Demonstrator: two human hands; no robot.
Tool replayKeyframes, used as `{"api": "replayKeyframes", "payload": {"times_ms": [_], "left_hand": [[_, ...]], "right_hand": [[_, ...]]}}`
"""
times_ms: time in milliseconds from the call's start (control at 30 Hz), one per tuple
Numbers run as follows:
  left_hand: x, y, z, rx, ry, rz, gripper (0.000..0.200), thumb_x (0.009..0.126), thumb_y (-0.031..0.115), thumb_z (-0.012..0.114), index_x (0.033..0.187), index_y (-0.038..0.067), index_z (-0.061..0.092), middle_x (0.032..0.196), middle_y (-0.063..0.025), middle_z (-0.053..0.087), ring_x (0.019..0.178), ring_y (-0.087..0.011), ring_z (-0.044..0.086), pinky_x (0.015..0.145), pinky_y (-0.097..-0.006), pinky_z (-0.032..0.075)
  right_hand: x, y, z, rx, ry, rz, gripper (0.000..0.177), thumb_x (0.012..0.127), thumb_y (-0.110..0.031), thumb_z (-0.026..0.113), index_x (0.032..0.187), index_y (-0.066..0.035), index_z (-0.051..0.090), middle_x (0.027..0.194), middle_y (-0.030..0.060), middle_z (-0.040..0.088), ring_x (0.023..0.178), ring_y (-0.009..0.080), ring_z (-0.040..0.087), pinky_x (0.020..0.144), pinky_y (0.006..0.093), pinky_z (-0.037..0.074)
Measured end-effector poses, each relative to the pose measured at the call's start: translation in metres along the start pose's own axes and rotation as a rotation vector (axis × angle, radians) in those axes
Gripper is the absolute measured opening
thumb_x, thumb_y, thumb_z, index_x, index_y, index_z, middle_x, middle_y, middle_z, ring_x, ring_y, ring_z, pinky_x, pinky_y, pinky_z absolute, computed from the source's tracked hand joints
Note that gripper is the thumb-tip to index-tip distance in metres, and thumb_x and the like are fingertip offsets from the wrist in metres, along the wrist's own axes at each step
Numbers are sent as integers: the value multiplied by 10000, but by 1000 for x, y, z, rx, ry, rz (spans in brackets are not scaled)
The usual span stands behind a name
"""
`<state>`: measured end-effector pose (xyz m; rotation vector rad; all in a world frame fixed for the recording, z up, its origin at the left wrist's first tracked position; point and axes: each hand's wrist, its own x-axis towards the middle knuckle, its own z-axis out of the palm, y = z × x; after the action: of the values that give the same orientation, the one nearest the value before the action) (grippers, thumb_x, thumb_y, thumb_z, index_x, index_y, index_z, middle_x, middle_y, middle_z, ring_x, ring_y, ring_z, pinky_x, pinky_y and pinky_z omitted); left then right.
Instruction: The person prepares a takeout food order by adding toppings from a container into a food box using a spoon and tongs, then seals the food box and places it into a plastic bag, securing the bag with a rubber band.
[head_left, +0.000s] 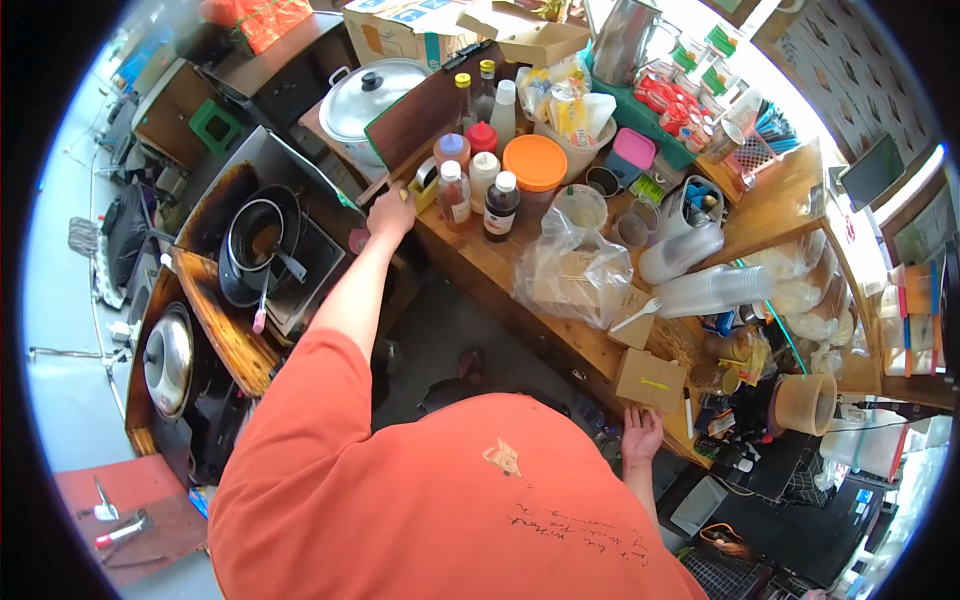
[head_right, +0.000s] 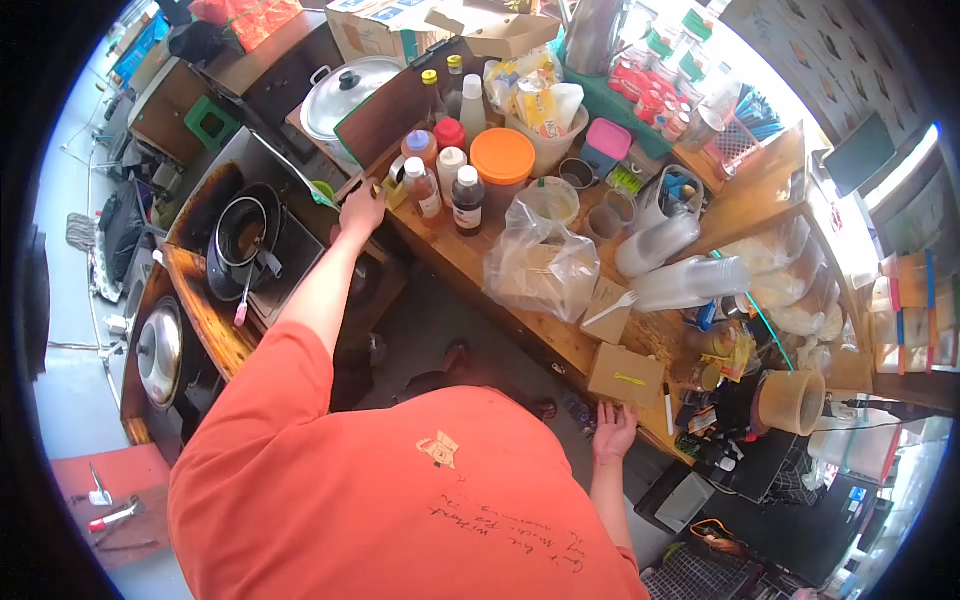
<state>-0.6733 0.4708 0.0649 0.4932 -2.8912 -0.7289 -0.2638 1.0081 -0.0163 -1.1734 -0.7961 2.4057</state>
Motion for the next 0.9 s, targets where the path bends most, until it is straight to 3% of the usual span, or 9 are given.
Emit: {"api": "replayKeyframes", "payload": {"times_ms": [33,67,300,333,433,500,533,800,900], "left_hand": [[19,4,4,86,-19,16,386,967,402,558,1195,126,700,1188,-212,703,1116,-418,660,931,-518,534],[32,6,7,171,-36,35,424,982,435,538,1241,136,690,1226,-201,698,1149,-408,656,949,-512,532],[106,-48,72,291,-271,207,436,990,421,521,1141,72,735,1213,-213,699,1153,-410,652,953,-505,529],[102,-43,58,367,-276,436,412,990,379,522,1074,47,750,1165,-238,703,1112,-403,667,925,-511,534],[105,-40,57,476,-217,442,383,972,327,550,921,17,770,956,-239,732,965,-406,709,852,-505,555],[100,-38,50,361,-181,411,379,962,334,566,901,23,774,915,-232,734,929,-400,717,840,-497,562],[99,-42,49,211,-209,358,353,947,300,580,905,6,769,920,-248,728,932,-405,715,830,-504,558],[70,-58,48,-259,-106,43,314,924,222,578,939,-43,745,891,-280,714,929,-454,694,826,-495,532],[58,-82,63,-560,-172,-67,328,965,255,603,960,-56,709,879,-178,737,855,-265,715,786,-375,523]], "right_hand": [[-5,0,7,14,31,-2,517,934,-137,620,1420,-116,447,1477,142,413,1318,411,472,1162,564,398],[-15,1,16,6,94,-38,423,923,-168,636,1286,-6,490,1295,152,478,1319,429,459,1162,563,399],[-49,25,14,120,217,-15,448,913,-195,654,1268,5,466,1360,174,434,1265,408,497,1146,572,417],[-55,30,15,133,254,11,456,905,-195,661,1261,11,463,1365,180,426,1270,413,495,1139,570,422],[-62,45,3,164,267,20,481,886,-195,675,1263,4,453,1389,190,401,1281,430,488,1125,573,427],[-64,52,-2,163,287,70,605,890,-213,670,1393,-26,390,1597,202,219,1321,435,478,1148,588,388],[-71,53,10,148,328,52,520,870,-228,697,1278,-10,460,1424,199,376,1280,444,484,1134,599,408],[-78,43,11,99,262,72,524,879,-231,702,1298,-2,485,1419,185,394,1297,435,474,1133,603,402],[-81,41,13,74,251,83,506,890,-247,694,1295,-7,508,1389,171,431,1299,419,474,1129,597,403]]}}
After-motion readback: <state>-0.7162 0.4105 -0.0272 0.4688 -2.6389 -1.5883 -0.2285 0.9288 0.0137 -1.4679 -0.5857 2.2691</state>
